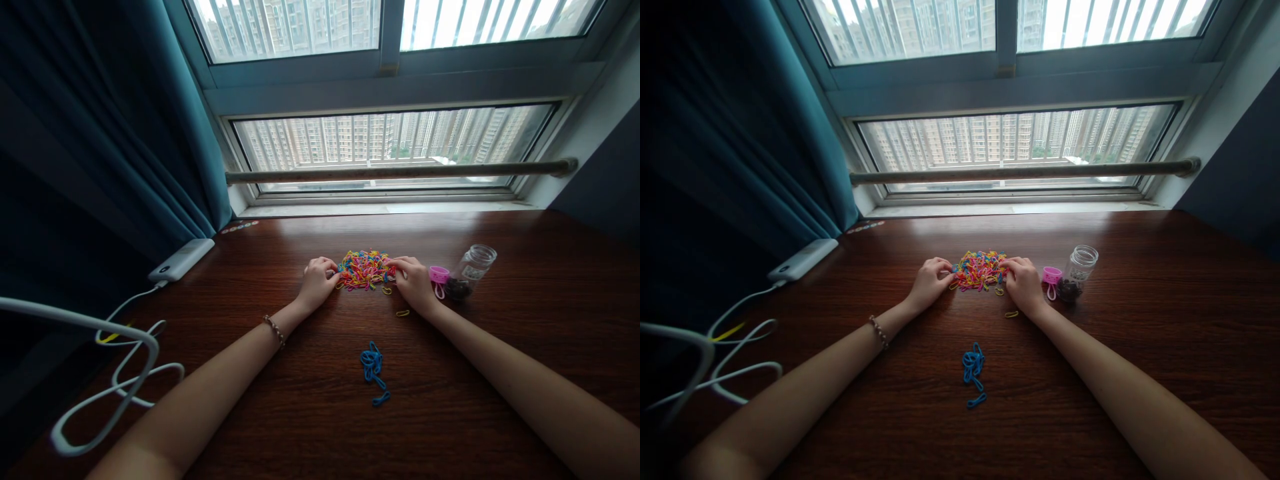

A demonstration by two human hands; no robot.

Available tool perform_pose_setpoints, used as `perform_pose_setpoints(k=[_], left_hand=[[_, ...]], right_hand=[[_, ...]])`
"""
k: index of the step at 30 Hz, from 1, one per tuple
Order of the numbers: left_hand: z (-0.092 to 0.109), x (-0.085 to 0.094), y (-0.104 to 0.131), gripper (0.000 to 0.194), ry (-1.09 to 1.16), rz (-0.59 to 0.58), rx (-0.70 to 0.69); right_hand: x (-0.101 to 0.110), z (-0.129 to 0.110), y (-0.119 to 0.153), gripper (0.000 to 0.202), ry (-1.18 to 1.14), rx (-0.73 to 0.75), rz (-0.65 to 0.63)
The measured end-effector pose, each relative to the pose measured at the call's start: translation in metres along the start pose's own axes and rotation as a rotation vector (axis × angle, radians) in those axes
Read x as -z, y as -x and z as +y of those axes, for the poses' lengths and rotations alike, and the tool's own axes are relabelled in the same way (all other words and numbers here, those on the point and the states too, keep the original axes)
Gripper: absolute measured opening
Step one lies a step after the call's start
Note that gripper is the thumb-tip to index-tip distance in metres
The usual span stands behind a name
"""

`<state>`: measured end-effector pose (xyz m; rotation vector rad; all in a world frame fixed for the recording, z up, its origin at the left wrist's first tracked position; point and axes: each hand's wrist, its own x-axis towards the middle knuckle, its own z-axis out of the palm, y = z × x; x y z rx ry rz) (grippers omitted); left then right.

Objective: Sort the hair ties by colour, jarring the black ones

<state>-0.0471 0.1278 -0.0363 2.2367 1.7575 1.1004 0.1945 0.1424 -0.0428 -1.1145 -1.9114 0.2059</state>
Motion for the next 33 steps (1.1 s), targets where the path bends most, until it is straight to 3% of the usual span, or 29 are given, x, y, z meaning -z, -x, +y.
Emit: perform_pose_setpoints(k=[8, 14, 19, 23, 28, 33], left_hand=[[0.001, 0.004, 0.000, 0.005, 0.082, 0.042, -0.010], [0.002, 0.004, 0.001, 0.008, 0.147, 0.071, -0.022], [-0.001, 0.002, 0.001, 0.011, 0.204, 0.072, -0.033], [-0.004, -0.002, 0.001, 0.014, 0.254, 0.062, -0.014], [-0.006, -0.004, 0.002, 0.018, 0.360, 0.043, 0.047], [-0.005, -0.006, 0.003, 0.019, 0.406, 0.034, 0.089]], right_hand=[[-0.002, -0.002, 0.002, 0.016, 0.111, -0.001, -0.136], [0.000, 0.002, 0.000, 0.012, 0.054, -0.037, -0.043], [0.003, -0.002, -0.002, 0.020, 0.016, -0.069, 0.025], [0.007, -0.013, -0.004, 0.030, -0.102, -0.182, 0.025], [0.016, -0.042, -0.003, 0.046, -0.448, -0.242, -0.152], [0.026, -0.067, 0.002, 0.043, -0.652, -0.128, -0.663]])
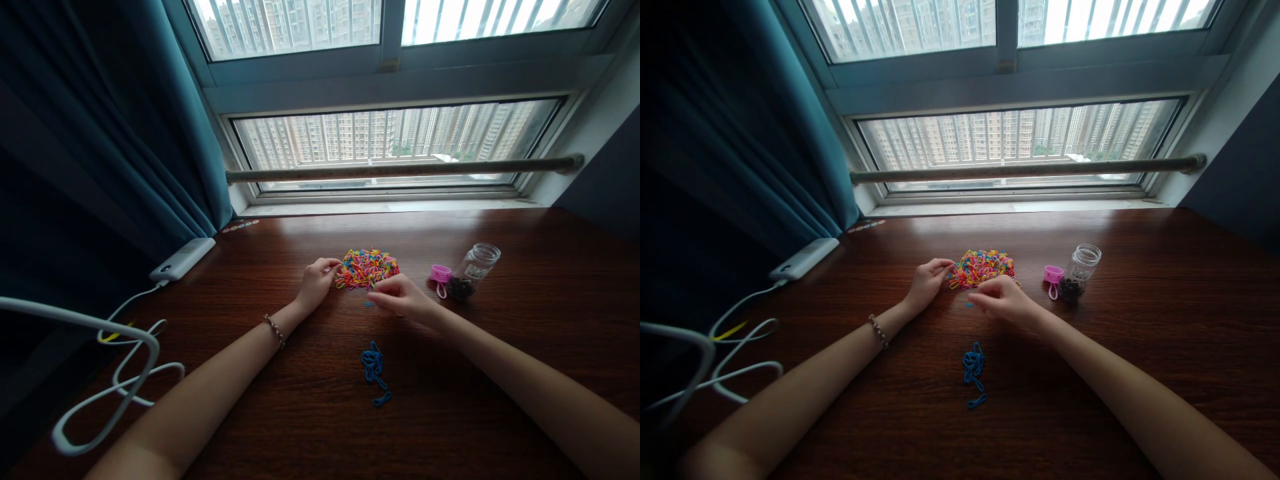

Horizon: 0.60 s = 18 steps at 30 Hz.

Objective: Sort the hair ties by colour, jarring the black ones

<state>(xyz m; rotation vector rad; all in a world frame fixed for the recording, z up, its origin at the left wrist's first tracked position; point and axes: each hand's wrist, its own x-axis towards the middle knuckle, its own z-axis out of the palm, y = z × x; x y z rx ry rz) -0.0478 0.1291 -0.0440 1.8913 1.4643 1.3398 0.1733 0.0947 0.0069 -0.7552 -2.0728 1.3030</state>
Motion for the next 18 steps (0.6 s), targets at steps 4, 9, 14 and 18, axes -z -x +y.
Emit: perform_pose_setpoints(k=[4, 9, 14, 18], left_hand=[[0.004, 0.002, 0.000, 0.019, -0.043, 0.007, -0.017], [0.014, 0.005, 0.001, 0.016, -0.110, 0.039, -0.046], [0.047, -0.004, 0.022, 0.014, -0.046, -0.136, -0.242], [0.078, -0.011, 0.045, 0.010, -0.034, -0.579, -0.627]], right_hand=[[-0.004, -0.006, 0.004, 0.026, 0.065, 0.036, -0.445], [-0.001, 0.009, -0.002, 0.028, 0.175, 0.061, -0.101], [0.015, 0.037, -0.008, 0.022, 0.371, -0.009, 0.591], [0.018, 0.050, -0.007, 0.018, 0.489, -0.007, 0.639]])
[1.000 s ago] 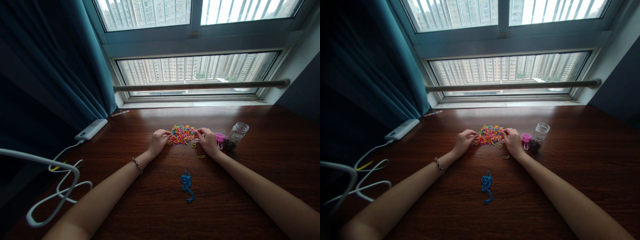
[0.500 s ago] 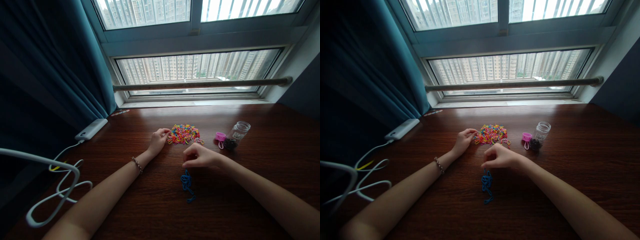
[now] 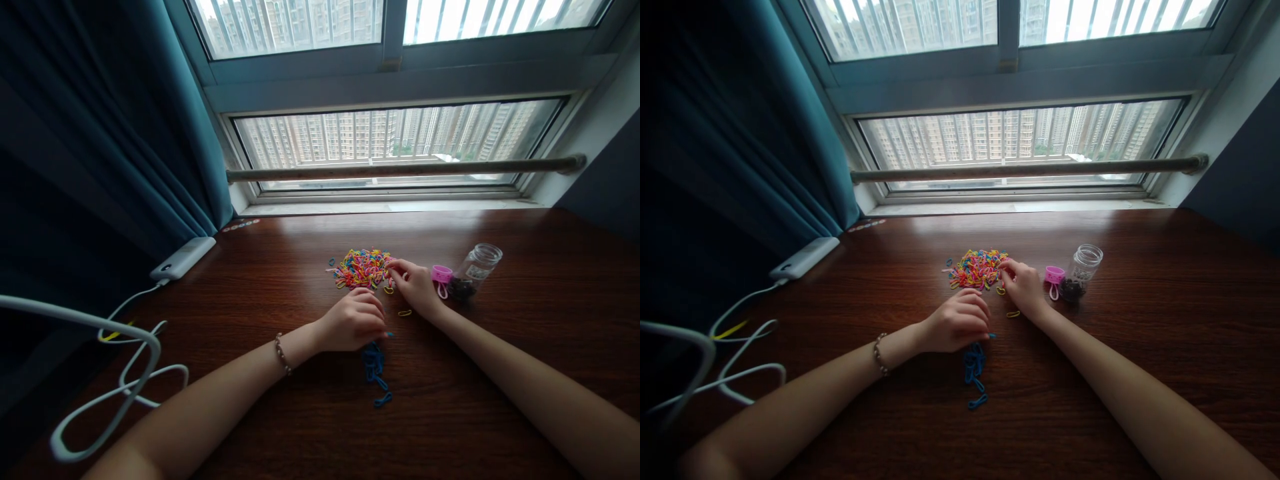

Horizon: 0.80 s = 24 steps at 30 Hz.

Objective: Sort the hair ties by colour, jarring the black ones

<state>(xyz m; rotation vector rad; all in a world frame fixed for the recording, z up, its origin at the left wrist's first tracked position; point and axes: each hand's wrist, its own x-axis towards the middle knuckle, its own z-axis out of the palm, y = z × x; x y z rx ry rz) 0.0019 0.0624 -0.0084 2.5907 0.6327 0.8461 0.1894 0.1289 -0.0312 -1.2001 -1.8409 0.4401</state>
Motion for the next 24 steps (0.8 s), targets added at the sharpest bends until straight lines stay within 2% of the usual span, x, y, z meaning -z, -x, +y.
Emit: perform_pose_setpoints(k=[3, 5, 6, 9, 10, 11, 14, 17, 20, 24], left_hand=[[0.007, 0.003, 0.000, 0.010, -0.017, -0.114, -0.056], [-0.002, 0.009, 0.001, 0.013, -0.070, -0.065, 0.008], [-0.011, 0.014, 0.002, 0.014, -0.116, -0.001, 0.060], [-0.048, 0.027, 0.009, 0.018, -0.306, 0.355, 0.327], [-0.061, 0.030, 0.012, 0.019, -0.382, 0.431, 0.416], [-0.073, 0.033, 0.015, 0.019, -0.450, 0.449, 0.485], [-0.095, 0.034, 0.023, 0.022, -0.534, 0.293, 0.607], [-0.099, 0.028, 0.027, 0.027, -0.594, 0.161, 0.635], [-0.097, 0.024, 0.027, 0.028, -0.625, 0.131, 0.637], [-0.098, 0.025, 0.026, 0.026, -0.611, 0.163, 0.621]], right_hand=[[-0.003, 0.004, 0.001, 0.019, 0.043, 0.054, 0.038], [-0.004, 0.007, 0.001, 0.022, 0.056, 0.089, 0.061], [-0.005, 0.009, 0.000, 0.023, 0.062, 0.099, 0.069], [-0.006, 0.015, -0.002, 0.026, 0.079, 0.085, 0.100], [-0.007, 0.017, -0.003, 0.027, 0.083, 0.068, 0.113], [-0.008, 0.019, -0.003, 0.028, 0.087, 0.050, 0.125], [-0.009, 0.022, -0.004, 0.029, 0.090, -0.009, 0.139], [-0.010, 0.022, -0.004, 0.030, 0.087, -0.032, 0.127], [-0.010, 0.022, -0.004, 0.029, 0.089, 0.014, 0.074], [-0.012, 0.024, -0.004, 0.031, 0.117, 0.063, 0.011]])
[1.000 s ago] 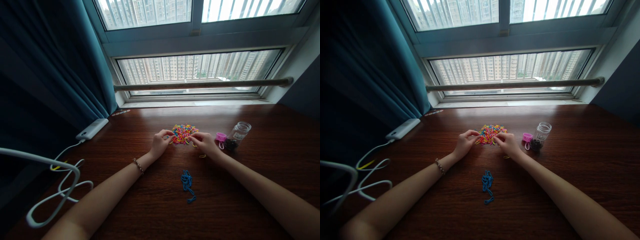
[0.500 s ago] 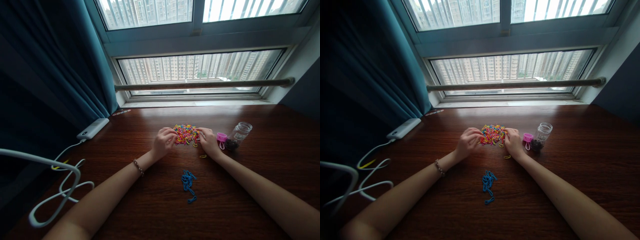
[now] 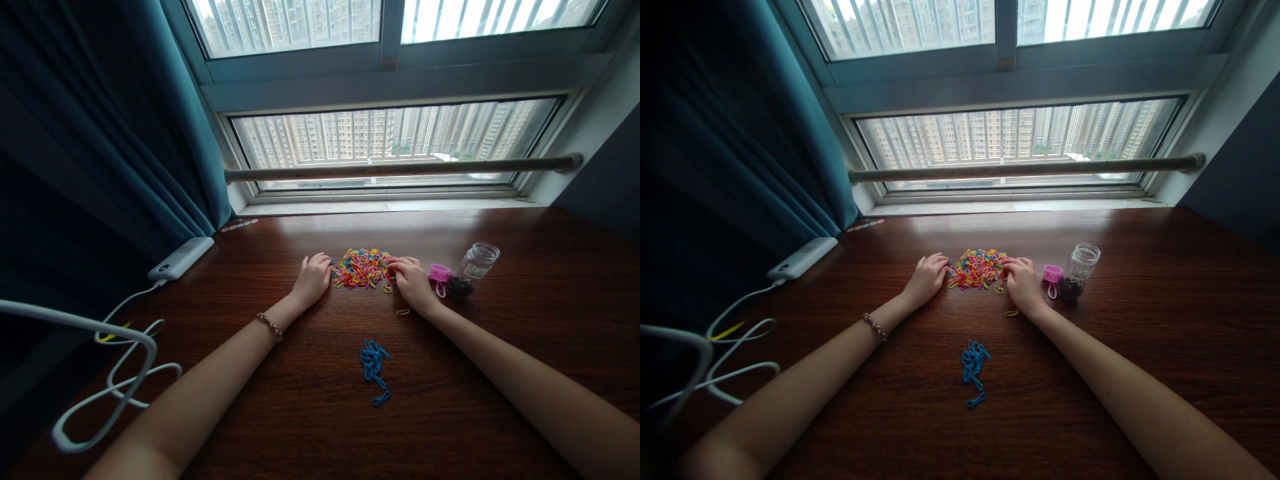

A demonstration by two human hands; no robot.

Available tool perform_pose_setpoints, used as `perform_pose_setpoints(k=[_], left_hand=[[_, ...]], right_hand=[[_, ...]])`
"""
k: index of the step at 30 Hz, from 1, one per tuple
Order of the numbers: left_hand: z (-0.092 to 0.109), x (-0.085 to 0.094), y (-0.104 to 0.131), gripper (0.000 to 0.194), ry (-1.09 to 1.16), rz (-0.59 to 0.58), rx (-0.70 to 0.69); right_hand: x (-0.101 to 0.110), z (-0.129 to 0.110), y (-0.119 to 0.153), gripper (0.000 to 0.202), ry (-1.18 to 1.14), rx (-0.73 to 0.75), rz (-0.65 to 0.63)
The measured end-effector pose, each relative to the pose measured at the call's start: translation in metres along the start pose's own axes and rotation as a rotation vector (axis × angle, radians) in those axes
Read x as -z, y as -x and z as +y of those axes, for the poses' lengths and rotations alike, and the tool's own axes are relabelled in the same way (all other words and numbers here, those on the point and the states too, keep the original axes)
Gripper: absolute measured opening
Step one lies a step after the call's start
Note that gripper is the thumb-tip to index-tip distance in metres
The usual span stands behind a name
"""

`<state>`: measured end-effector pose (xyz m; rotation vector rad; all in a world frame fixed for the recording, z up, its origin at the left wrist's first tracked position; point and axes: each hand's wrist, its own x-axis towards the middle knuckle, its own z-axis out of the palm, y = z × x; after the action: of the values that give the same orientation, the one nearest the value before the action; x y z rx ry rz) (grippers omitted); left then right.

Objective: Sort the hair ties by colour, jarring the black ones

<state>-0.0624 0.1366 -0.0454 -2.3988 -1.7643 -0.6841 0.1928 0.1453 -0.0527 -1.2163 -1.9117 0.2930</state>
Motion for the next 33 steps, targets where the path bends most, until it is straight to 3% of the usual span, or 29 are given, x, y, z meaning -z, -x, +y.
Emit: perform_pose_setpoints(k=[5, 10, 15, 19, 22, 30, 33], left_hand=[[-0.002, 0.003, -0.003, 0.020, 0.115, 0.150, -0.030], [0.012, 0.010, 0.002, 0.008, 0.299, 0.244, -0.121], [0.043, 0.017, 0.017, 0.011, 0.390, 0.194, -0.459], [0.067, 0.028, 0.028, 0.016, 0.308, 0.010, -0.859], [0.074, 0.034, 0.030, 0.017, 0.229, -0.062, -1.032], [0.075, 0.035, 0.029, 0.017, 0.220, -0.049, -1.045], [0.070, 0.035, 0.027, 0.015, 0.243, -0.031, -0.945]], right_hand=[[0.000, 0.001, 0.000, 0.034, -0.008, -0.009, 0.041], [0.004, 0.000, -0.001, 0.035, -0.099, -0.060, 0.133], [0.003, 0.001, 0.001, 0.034, -0.017, -0.052, 0.077], [0.000, 0.003, 0.001, 0.035, 0.075, -0.101, 0.023], [0.000, 0.003, 0.001, 0.037, 0.077, -0.130, 0.044], [0.000, 0.001, 0.003, 0.036, 0.147, -0.130, -0.017], [-0.001, 0.003, 0.003, 0.037, 0.144, -0.141, -0.008]])
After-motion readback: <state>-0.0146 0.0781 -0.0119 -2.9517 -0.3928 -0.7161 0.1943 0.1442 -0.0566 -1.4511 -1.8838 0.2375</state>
